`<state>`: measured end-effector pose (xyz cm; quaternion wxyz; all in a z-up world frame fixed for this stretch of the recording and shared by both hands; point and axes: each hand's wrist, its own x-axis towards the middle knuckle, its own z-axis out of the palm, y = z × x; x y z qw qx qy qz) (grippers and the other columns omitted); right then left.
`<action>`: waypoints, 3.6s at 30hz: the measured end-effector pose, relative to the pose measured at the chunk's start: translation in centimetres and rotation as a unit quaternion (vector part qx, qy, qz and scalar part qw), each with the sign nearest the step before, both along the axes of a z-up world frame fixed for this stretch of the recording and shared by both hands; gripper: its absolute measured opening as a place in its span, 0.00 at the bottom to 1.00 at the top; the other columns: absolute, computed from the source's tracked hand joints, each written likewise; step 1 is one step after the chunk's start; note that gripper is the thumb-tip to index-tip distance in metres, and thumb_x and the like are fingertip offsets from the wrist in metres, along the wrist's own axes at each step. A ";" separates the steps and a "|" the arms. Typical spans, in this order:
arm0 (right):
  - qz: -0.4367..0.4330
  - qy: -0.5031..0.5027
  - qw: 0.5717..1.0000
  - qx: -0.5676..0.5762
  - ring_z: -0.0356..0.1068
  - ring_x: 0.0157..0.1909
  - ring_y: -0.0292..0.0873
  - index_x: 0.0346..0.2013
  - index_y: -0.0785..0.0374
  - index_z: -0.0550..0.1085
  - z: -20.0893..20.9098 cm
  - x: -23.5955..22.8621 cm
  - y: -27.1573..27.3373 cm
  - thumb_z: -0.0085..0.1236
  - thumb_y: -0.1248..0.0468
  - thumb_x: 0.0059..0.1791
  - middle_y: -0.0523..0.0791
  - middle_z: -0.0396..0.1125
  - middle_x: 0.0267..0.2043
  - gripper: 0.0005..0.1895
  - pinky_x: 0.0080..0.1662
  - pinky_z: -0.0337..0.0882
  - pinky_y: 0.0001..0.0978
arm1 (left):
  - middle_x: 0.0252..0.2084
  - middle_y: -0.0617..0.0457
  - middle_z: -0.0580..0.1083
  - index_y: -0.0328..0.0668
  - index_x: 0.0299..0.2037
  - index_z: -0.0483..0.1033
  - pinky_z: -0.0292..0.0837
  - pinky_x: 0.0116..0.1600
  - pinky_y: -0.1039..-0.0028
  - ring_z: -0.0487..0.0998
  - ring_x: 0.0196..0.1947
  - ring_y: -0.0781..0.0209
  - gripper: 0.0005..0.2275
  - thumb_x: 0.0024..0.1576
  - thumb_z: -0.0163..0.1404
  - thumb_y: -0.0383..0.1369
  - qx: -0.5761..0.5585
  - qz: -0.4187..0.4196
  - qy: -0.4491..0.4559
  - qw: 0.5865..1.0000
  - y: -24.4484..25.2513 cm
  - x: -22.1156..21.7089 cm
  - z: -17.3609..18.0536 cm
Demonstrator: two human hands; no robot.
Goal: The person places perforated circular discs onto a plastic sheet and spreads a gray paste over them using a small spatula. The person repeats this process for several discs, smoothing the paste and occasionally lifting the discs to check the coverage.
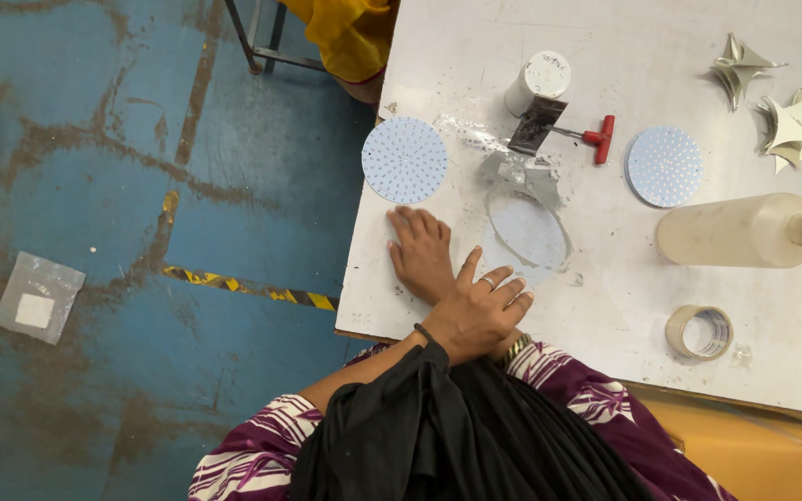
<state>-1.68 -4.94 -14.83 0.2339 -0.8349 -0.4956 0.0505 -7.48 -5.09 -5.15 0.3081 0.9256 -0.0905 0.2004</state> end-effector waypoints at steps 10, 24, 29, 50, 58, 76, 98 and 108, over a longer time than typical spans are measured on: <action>0.037 0.037 0.998 0.046 0.49 0.76 0.55 0.67 0.60 0.66 -5.5 0.8 -6.3 0.50 0.62 0.52 0.51 0.55 0.73 0.27 0.73 0.51 0.48 | 0.56 0.44 0.77 0.38 0.51 0.79 0.60 0.68 0.36 0.74 0.62 0.46 0.14 0.55 0.50 0.29 0.044 -0.012 0.034 0.998 0.2 -1.4 -2.0; -0.155 -0.022 0.987 -0.030 0.54 0.73 0.61 0.69 0.67 0.64 -1.5 -0.3 -24.3 0.50 0.60 0.56 0.58 0.59 0.72 0.27 0.71 0.49 0.63 | 0.56 0.49 0.77 0.41 0.54 0.78 0.63 0.67 0.40 0.76 0.61 0.48 0.15 0.57 0.49 0.27 -0.004 -0.018 0.020 1.000 0.4 -3.7 -8.5; -0.181 -0.039 0.983 -0.014 0.47 0.79 0.62 0.67 0.67 0.64 -2.6 1.3 -23.8 0.48 0.60 0.56 0.57 0.52 0.76 0.26 0.73 0.47 0.62 | 0.57 0.49 0.77 0.41 0.55 0.77 0.66 0.67 0.43 0.77 0.61 0.48 0.13 0.60 0.50 0.26 -0.020 -0.011 0.012 1.000 0.7 -3.9 -7.6; -0.253 -0.026 0.959 -0.124 0.34 0.84 0.59 0.72 0.70 0.64 -2.8 5.6 -22.3 0.50 0.62 0.55 0.54 0.47 0.81 0.30 0.76 0.32 0.61 | 0.62 0.54 0.71 0.57 0.53 0.80 0.52 0.65 0.56 0.64 0.65 0.52 0.14 0.59 0.53 0.29 0.075 0.094 0.028 0.992 -1.6 -4.8 -10.9; -0.200 -0.013 0.967 -0.154 0.36 0.78 0.58 0.70 0.70 0.59 -1.6 7.6 -19.6 0.59 0.58 0.49 0.60 0.51 0.75 0.38 0.71 0.32 0.58 | 0.50 0.56 0.73 0.47 0.55 0.80 0.62 0.61 0.64 0.69 0.56 0.58 0.18 0.54 0.53 0.26 0.052 0.044 0.056 0.996 -1.2 -5.0 -11.3; -0.223 -0.016 0.972 -0.073 0.46 0.79 0.56 0.70 0.72 0.63 -1.6 9.3 -19.9 0.55 0.54 0.53 0.53 0.52 0.76 0.35 0.73 0.45 0.53 | 0.50 0.55 0.73 0.43 0.53 0.81 0.65 0.57 0.65 0.70 0.55 0.58 0.14 0.56 0.55 0.28 0.061 0.045 0.049 0.996 -1.4 -4.4 -11.6; -0.263 -0.035 0.964 -0.035 0.49 0.75 0.53 0.69 0.71 0.62 -2.4 9.4 -19.8 0.61 0.51 0.54 0.55 0.55 0.73 0.37 0.70 0.47 0.48 | 0.50 0.57 0.73 0.47 0.50 0.82 0.64 0.57 0.65 0.71 0.52 0.58 0.14 0.54 0.59 0.30 0.033 0.059 0.052 0.996 -1.6 -4.2 -11.4; -0.252 -0.011 0.967 -0.019 0.49 0.76 0.53 0.69 0.71 0.61 -1.1 9.2 -19.2 0.59 0.54 0.54 0.52 0.58 0.71 0.34 0.70 0.46 0.50 | 0.42 0.56 0.72 0.44 0.55 0.80 0.68 0.46 0.68 0.72 0.41 0.59 0.16 0.56 0.58 0.28 0.001 0.023 0.069 0.997 -1.3 -4.5 -11.3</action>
